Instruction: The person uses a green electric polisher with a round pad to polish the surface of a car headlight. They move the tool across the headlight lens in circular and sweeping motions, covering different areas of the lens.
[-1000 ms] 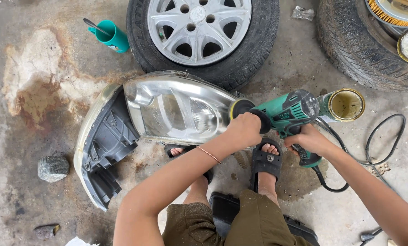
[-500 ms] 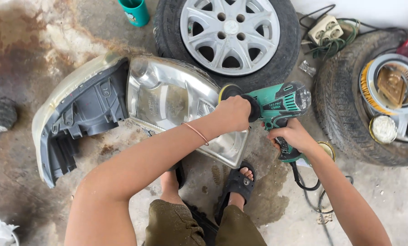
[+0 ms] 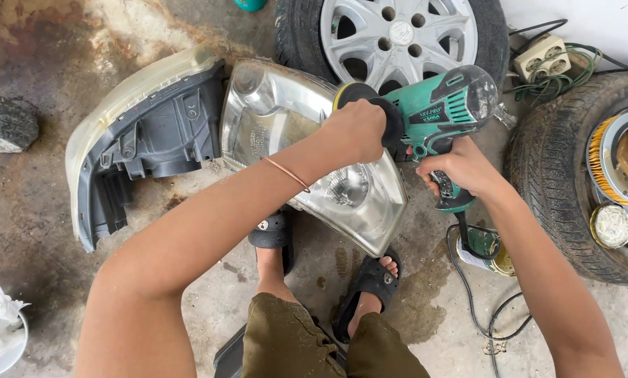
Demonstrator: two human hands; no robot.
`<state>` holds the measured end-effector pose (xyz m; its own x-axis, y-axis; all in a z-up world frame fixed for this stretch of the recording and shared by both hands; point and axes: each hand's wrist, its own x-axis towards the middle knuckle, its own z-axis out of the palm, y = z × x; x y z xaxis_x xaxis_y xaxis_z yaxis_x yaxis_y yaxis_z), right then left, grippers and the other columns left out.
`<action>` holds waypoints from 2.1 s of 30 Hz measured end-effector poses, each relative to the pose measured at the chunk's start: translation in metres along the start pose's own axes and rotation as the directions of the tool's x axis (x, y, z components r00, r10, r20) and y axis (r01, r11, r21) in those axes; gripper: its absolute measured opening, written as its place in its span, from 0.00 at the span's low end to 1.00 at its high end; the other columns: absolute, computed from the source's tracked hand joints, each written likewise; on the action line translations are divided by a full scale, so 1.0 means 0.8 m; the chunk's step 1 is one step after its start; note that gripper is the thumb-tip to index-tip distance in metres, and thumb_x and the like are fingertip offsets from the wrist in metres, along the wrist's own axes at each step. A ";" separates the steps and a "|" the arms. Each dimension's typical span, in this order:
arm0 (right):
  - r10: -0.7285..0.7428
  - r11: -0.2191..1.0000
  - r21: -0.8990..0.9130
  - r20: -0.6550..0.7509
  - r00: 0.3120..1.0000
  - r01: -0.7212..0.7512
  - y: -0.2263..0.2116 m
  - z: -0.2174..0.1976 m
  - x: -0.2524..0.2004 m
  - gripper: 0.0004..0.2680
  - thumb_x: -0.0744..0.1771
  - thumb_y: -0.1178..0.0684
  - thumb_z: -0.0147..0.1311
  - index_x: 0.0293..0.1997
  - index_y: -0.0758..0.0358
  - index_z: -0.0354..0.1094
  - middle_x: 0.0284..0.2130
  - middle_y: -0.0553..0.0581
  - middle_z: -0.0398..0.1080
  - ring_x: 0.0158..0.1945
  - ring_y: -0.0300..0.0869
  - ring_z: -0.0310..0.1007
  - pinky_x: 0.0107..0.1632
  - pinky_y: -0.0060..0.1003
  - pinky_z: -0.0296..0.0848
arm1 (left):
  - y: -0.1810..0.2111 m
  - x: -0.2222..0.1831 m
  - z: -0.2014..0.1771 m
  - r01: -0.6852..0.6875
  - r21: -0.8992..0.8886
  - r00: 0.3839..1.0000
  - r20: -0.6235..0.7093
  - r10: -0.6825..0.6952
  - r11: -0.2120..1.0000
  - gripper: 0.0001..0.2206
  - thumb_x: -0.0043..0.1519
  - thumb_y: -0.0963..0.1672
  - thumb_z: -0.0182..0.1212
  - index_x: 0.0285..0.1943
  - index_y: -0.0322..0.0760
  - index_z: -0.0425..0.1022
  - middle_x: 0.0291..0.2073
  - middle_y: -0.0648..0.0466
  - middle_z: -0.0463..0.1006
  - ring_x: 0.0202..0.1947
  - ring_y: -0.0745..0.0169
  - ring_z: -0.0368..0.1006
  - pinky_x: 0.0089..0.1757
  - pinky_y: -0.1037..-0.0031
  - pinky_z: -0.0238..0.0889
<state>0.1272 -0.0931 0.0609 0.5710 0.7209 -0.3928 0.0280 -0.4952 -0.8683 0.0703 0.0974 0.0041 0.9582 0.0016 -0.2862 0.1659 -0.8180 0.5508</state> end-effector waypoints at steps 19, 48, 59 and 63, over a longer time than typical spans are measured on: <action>-0.018 0.867 -0.499 -0.027 0.999 0.002 -0.005 0.117 -0.074 0.11 0.62 0.62 0.55 0.13 0.69 0.66 0.05 0.59 0.63 0.10 0.45 0.64 0.24 0.37 0.64 | -0.058 -0.180 0.061 0.092 -0.120 0.987 -0.117 -0.106 0.988 0.15 0.52 0.40 0.58 0.44 0.18 0.71 0.27 0.37 0.77 0.32 0.29 0.80 0.32 0.47 0.74; 0.217 0.930 -0.331 0.136 0.967 -0.162 0.057 0.213 -0.142 0.27 0.55 0.53 0.59 0.60 0.68 0.61 0.11 0.64 0.68 0.21 0.59 0.75 0.27 0.42 0.66 | -0.129 -0.303 0.257 0.235 -0.514 0.929 -0.130 -0.346 0.825 0.13 0.52 0.46 0.56 0.41 0.32 0.69 0.22 0.37 0.77 0.27 0.27 0.76 0.29 0.44 0.64; 0.084 0.960 -0.273 0.093 0.992 -0.055 0.096 0.203 -0.159 0.26 0.56 0.52 0.62 0.57 0.71 0.60 0.15 0.74 0.69 0.23 0.65 0.76 0.28 0.51 0.68 | -0.201 -0.275 0.358 -0.178 -0.367 0.929 -0.368 0.033 0.913 0.15 0.46 0.47 0.68 0.32 0.34 0.69 0.18 0.39 0.71 0.21 0.27 0.72 0.23 0.52 0.64; 0.034 0.969 -0.246 0.083 0.996 -0.012 0.103 0.200 -0.161 0.23 0.56 0.54 0.60 0.54 0.72 0.61 0.14 0.75 0.67 0.22 0.66 0.75 0.27 0.50 0.68 | -0.194 -0.273 0.340 -0.241 -0.430 0.940 -0.326 0.099 0.870 0.16 0.45 0.47 0.69 0.27 0.30 0.69 0.16 0.35 0.70 0.21 0.23 0.68 0.24 0.48 0.61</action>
<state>-0.0749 -0.1492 -0.0085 0.5014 0.7416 -0.4457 0.2223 -0.6082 -0.7620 -0.2283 0.0675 -0.2322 0.9933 0.1079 0.0416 0.0134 -0.4643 0.8856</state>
